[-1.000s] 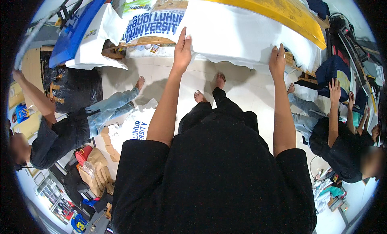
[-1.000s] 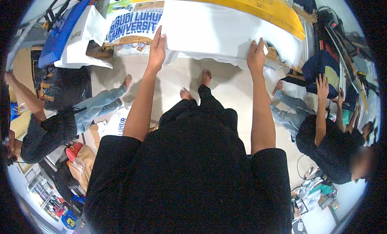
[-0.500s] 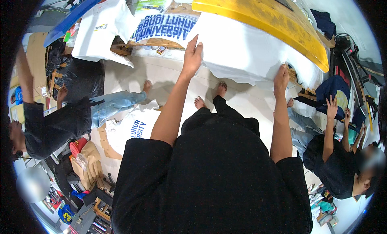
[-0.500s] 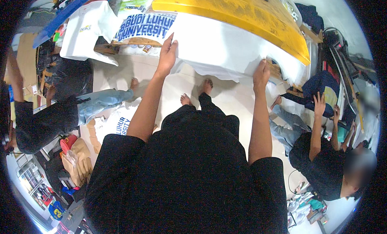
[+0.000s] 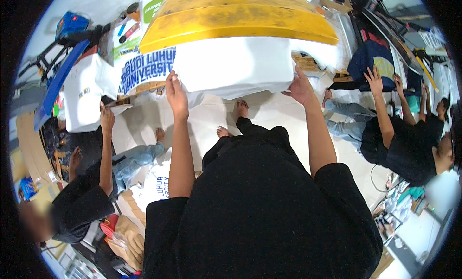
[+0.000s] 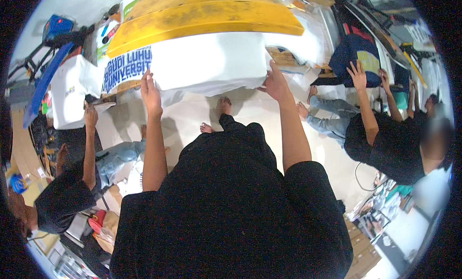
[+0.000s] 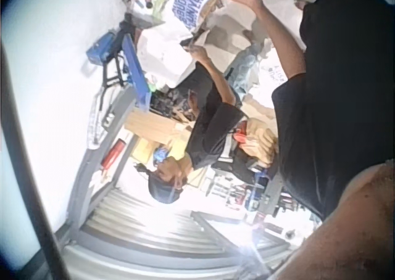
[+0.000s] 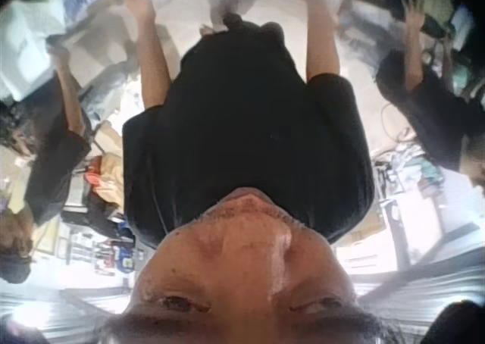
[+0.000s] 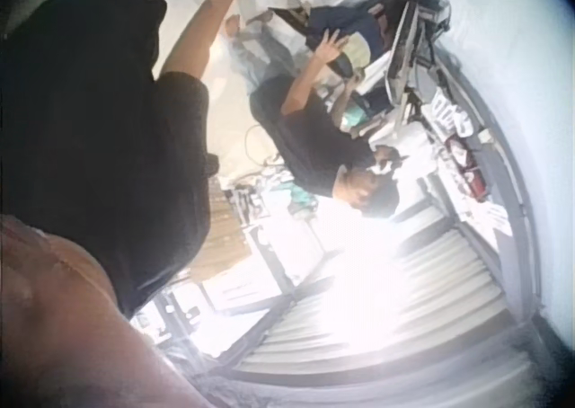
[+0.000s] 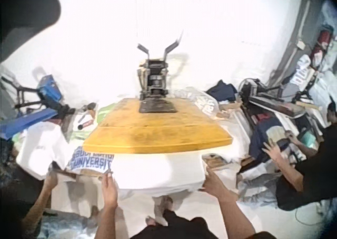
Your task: The person picks up white t-shirts from a stack, aligns them on a heat press machine with their hands, and lowers the press handle to apply a printed design.
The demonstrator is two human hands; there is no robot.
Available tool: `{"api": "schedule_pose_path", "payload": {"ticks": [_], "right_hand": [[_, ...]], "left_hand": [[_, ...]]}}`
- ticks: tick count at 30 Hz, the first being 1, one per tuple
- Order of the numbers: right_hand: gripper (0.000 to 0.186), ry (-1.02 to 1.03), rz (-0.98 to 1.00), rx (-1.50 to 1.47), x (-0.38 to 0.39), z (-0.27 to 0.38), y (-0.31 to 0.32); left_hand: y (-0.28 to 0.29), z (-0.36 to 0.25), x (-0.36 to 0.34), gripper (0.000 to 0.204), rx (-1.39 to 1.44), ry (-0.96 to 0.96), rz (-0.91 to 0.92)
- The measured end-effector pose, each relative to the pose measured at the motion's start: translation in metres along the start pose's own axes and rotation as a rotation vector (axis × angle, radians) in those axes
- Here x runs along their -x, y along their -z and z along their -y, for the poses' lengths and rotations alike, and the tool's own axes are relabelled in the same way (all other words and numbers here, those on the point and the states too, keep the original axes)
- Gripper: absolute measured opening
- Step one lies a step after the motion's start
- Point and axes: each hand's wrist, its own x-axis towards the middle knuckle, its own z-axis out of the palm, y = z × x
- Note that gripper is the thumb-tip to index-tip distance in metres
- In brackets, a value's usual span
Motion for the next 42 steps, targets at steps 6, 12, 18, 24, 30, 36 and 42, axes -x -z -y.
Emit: {"api": "schedule_pose_path", "payload": {"ticks": [6, 12, 18, 24, 30, 36, 42], "right_hand": [[0.030, 0.455, -0.080, 0.007, -0.015, -0.017, 0.009], [0.026, 0.580, -0.320, -0.024, -0.022, -0.026, 0.009], [0.024, 0.563, -0.375, 0.099, -0.015, -0.031, 0.000], [0.040, 0.582, -0.490, 0.443, -0.003, -0.017, -0.009], [0.039, 1.370, -0.610, 0.925, -0.035, 0.028, -0.023], [0.043, 1.674, -0.394, 1.423, -0.072, 0.087, -0.080], [0.048, 1.414, -0.346, 1.732, -0.069, 0.086, -0.091]], "left_hand": [[-0.007, -0.011, 0.002, 0.046, 0.077, -0.025, 0.110], [-0.014, -0.004, 0.005, 0.044, 0.075, -0.149, 0.053], [-0.015, -0.007, 0.008, 0.044, 0.047, -0.181, 0.091], [-0.007, -0.016, -0.005, 0.049, -0.075, -0.213, 0.090], [-0.015, -0.031, -0.071, 0.053, -0.192, -0.230, 0.167], [-0.039, -0.011, -0.150, 0.051, -0.045, -0.153, 0.372], [-0.049, 0.026, -0.175, 0.042, -0.479, -0.199, 0.297]]}}
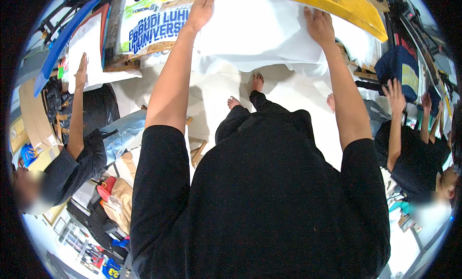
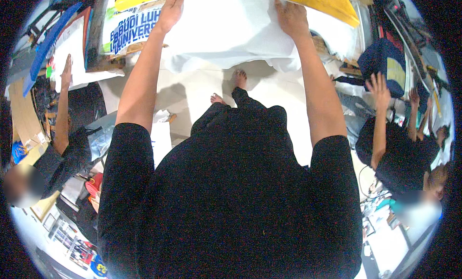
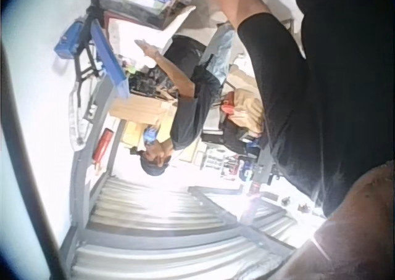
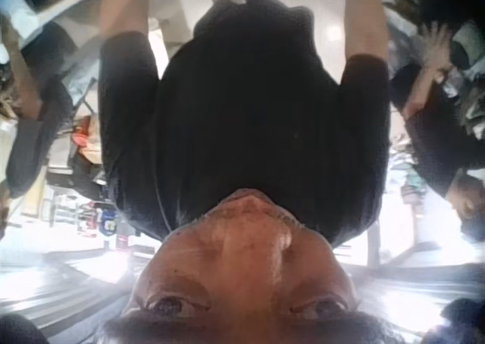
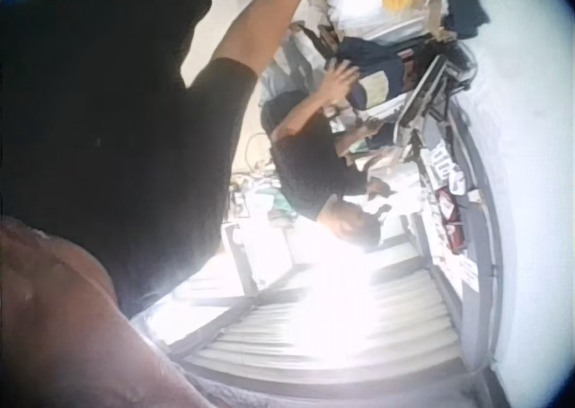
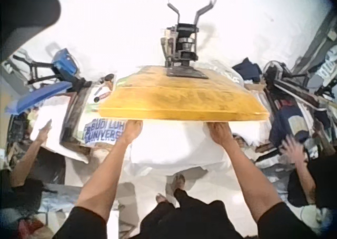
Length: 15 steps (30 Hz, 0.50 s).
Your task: The person picks up white t-shirts from a stack, aligns them on a heat press machine with their hands, and lowers the press handle to apply a printed design.
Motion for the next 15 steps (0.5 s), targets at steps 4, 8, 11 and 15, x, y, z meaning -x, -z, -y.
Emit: {"api": "schedule_pose_path", "payload": {"ticks": [4, 8, 11, 15], "right_hand": [[0.038, -0.196, -0.111, -0.155, 0.006, -0.005, -0.010], [0.042, -0.332, -0.068, -0.394, -0.003, -0.036, -0.018], [0.037, -0.257, -0.099, -0.315, -0.030, -0.065, -0.021], [0.062, -0.867, -0.003, -1.265, -0.027, -0.065, -0.005]], "left_hand": [[-0.014, 0.009, -0.010, 0.039, -0.021, -0.281, -0.136], [-0.027, 0.031, -0.033, 0.038, -0.028, -0.414, -0.200], [-0.017, 0.078, -0.042, 0.034, -0.223, -0.609, -0.440], [-0.010, 0.050, -0.044, 0.034, 0.238, -0.248, -0.154]]}}
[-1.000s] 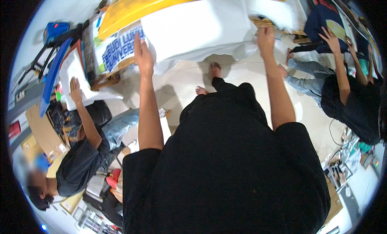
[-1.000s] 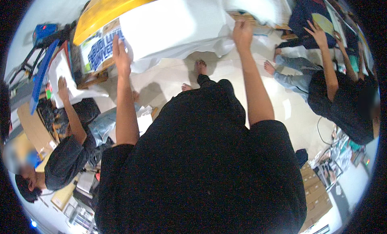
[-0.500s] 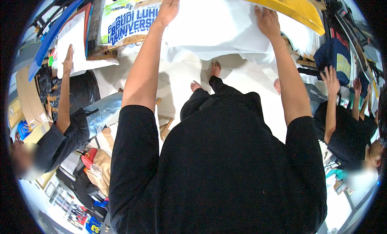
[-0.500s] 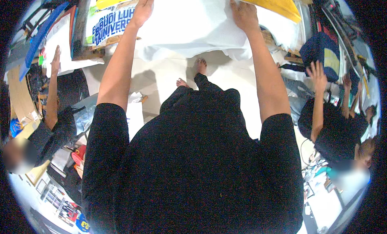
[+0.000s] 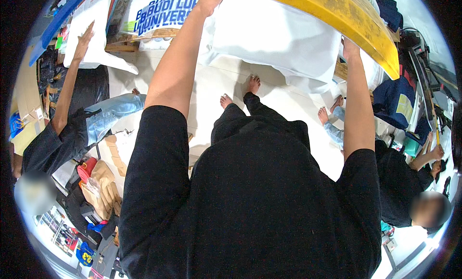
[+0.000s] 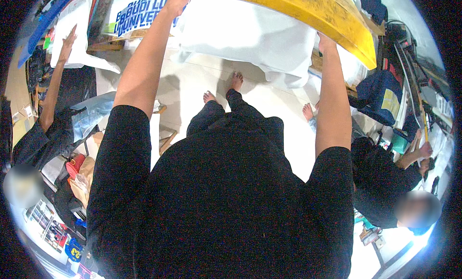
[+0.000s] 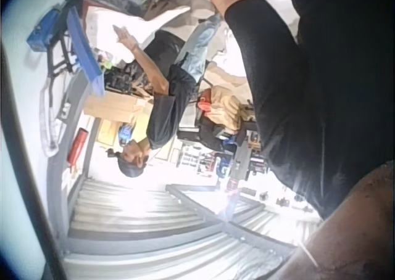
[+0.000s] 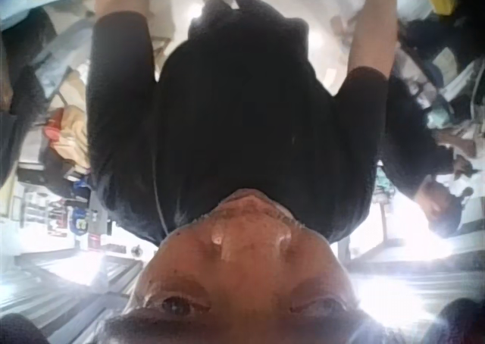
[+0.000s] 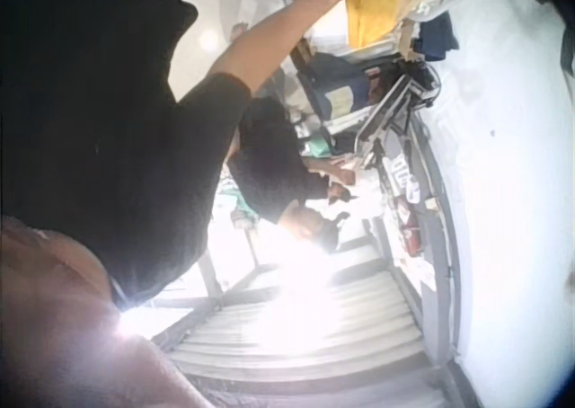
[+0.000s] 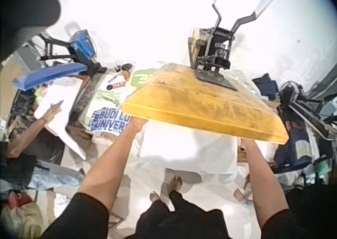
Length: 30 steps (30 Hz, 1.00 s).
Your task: The person picks up white t-shirts from a stack, aligns them on a heat press machine with their hands, and lowers the press handle to apply a printed design.
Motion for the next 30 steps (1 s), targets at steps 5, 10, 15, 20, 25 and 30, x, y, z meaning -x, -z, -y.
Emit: {"api": "schedule_pose_path", "payload": {"ticks": [5, 10, 15, 20, 25, 30], "right_hand": [[0.057, 0.041, 0.057, -0.056, 0.000, -0.003, -0.005], [0.057, 0.000, 0.058, -0.191, 0.014, 0.004, -0.017], [0.055, 0.066, 0.005, -0.161, 0.028, 0.012, -0.028], [0.054, 0.148, -0.072, 0.050, 0.017, 0.009, -0.020], [0.052, 0.198, -0.082, 0.008, 0.016, 0.005, -0.022], [0.046, 0.570, -0.112, 0.569, 0.009, -0.015, -0.001]], "left_hand": [[0.014, -0.016, -0.005, 0.034, 0.055, 0.015, 0.034], [0.021, -0.020, -0.003, 0.035, 0.075, 0.022, 0.031], [0.020, -0.024, -0.002, 0.035, 0.082, 0.014, 0.034], [0.013, -0.027, -0.004, 0.036, 0.099, -0.005, 0.038], [0.010, -0.027, 0.002, 0.037, 0.108, -0.042, 0.017], [-0.002, -0.044, 0.018, 0.038, -0.095, -0.284, -0.052]]}}
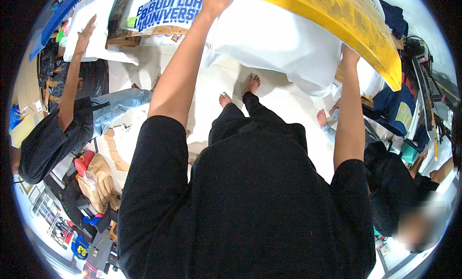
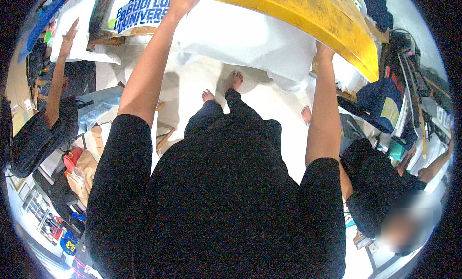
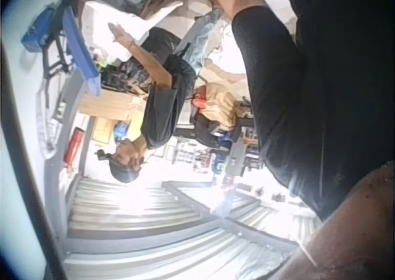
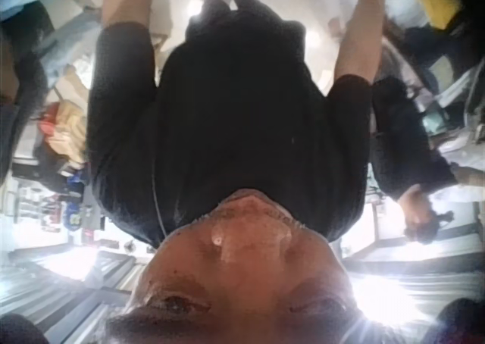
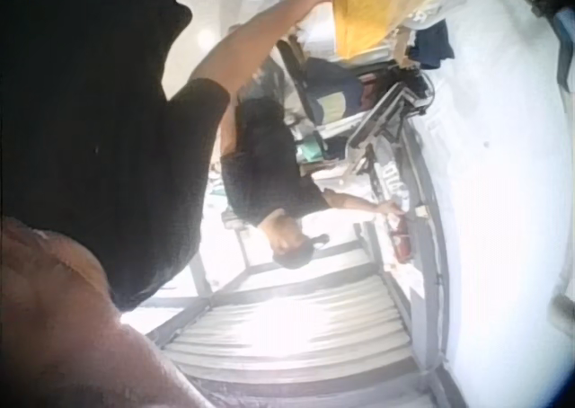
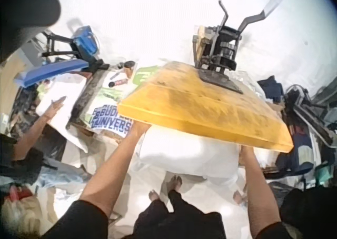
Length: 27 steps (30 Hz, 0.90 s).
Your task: The person picks up white t-shirts from a stack, aligns them on a heat press machine with their hands, and lowers the press handle to apply a printed design.
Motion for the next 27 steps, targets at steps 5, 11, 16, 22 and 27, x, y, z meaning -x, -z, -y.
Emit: {"api": "schedule_pose_path", "payload": {"ticks": [5, 11, 16, 22, 27], "right_hand": [[0.040, 0.453, 0.076, 0.624, 0.004, 0.020, -0.021], [0.040, 0.407, 0.125, 0.473, 0.007, 0.037, -0.024], [0.044, 0.420, 0.100, 0.368, 0.043, 0.114, -0.029], [0.061, 0.368, 0.484, 0.544, 0.075, 0.169, -0.057], [0.055, 0.490, 0.452, 0.449, 0.078, 0.166, -0.054]], "left_hand": [[-0.006, -0.038, -0.008, 0.040, -0.389, -0.027, 0.073], [-0.014, -0.055, -0.011, 0.059, -0.478, 0.102, 0.069], [0.004, -0.038, 0.006, 0.064, -0.318, 0.208, 0.075], [0.058, 0.008, 0.077, 0.066, -0.416, 0.509, -0.172], [0.095, 0.024, 0.106, 0.067, -0.659, 0.633, -0.264]]}}
